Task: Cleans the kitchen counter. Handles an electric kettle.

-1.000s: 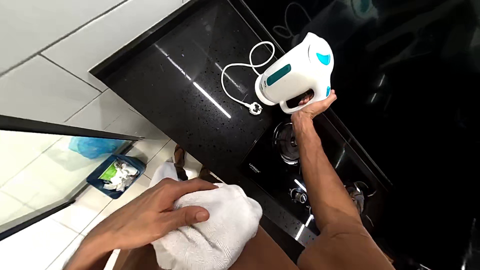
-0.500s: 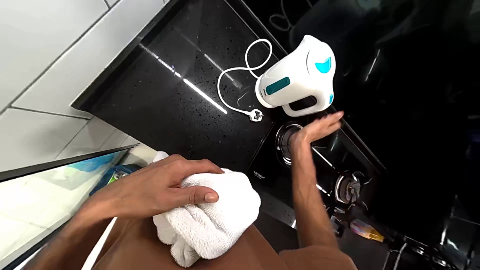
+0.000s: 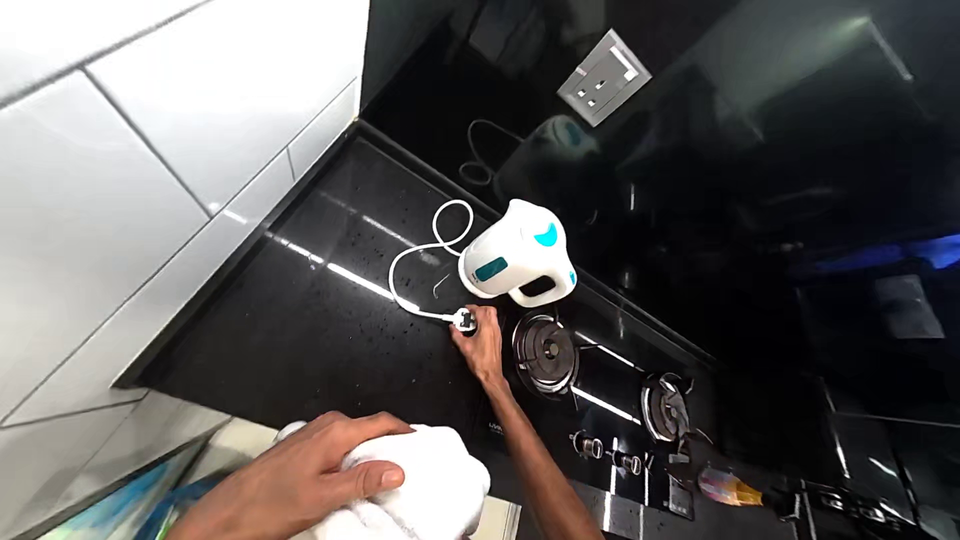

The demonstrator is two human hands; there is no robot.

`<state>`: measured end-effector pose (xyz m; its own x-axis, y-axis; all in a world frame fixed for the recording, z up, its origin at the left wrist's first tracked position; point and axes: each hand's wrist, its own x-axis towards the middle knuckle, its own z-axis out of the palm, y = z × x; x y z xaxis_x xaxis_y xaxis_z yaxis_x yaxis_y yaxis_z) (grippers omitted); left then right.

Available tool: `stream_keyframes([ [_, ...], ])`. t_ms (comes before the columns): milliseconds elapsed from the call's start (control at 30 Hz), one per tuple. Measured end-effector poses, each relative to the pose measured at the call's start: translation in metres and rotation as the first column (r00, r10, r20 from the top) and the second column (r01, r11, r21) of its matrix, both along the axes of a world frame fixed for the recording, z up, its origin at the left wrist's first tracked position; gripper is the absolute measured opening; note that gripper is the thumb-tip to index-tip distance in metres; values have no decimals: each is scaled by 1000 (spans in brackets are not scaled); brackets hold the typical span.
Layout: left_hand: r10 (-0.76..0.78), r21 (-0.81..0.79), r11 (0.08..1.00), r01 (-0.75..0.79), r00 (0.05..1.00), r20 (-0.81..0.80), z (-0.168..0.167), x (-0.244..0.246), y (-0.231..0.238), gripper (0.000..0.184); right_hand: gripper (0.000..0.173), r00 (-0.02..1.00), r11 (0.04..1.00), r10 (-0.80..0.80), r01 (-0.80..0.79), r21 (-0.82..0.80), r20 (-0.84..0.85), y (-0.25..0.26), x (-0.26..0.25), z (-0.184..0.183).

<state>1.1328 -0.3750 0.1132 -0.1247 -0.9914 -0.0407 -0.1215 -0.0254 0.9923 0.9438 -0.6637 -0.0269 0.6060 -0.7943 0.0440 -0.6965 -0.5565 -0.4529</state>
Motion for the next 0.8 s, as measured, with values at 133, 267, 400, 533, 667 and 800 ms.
stream_keyframes([
  [133,-3,-16,1000,1,997,-74,-9,6,-2,55,41,930,977,178,-126,-175,322,16,33,66],
  [267,-93,-32,995,92,995,-23,-5,3,-16,54,56,829,988,157,-134,-83,537,-9,77,138],
  [400,-120,-41,992,119,992,-31,-8,8,-18,54,59,536,990,121,-123,-65,836,-63,129,203],
  [533,-58,-38,998,55,994,-89,-11,20,-16,54,50,507,958,77,202,-205,859,-139,161,234],
  [667,-30,-11,1000,29,995,-99,-9,30,-20,54,45,567,842,-38,461,-279,823,-189,172,221],
  [800,-51,15,999,52,994,-101,-11,36,-31,53,47,612,776,-28,512,-369,790,-203,178,212],
])
